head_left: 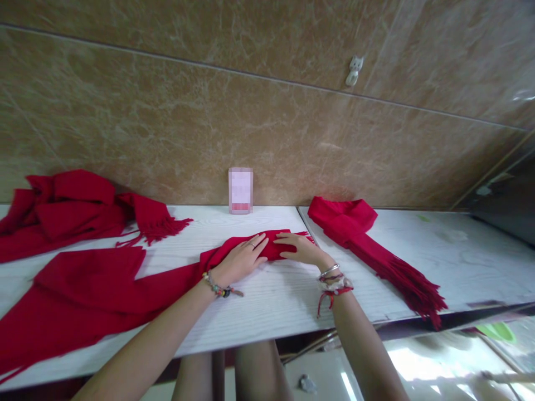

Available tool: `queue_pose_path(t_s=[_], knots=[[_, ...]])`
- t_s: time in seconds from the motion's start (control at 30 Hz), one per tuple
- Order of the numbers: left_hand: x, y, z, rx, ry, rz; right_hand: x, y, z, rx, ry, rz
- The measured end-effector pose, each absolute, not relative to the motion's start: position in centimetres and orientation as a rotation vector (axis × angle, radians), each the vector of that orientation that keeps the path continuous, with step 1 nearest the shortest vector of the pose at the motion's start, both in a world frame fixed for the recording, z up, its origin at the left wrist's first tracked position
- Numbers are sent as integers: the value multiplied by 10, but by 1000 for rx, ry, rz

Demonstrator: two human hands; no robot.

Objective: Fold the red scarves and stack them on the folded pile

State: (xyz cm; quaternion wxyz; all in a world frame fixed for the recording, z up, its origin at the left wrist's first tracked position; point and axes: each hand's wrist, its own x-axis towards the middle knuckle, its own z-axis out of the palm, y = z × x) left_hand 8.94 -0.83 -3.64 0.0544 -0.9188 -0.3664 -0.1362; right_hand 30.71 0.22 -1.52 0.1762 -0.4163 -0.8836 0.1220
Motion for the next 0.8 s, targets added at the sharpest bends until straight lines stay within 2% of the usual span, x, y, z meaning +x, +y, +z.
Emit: queue_pose_path(t_s=[0.5, 0.8], knots=[[87, -6, -36, -2778, -1132, -446, 307, -2, -5, -1118, -2395, 533], [77, -5, -27, -2843, -1046, -233, 312, 0, -5, -1105, -2433, 638]])
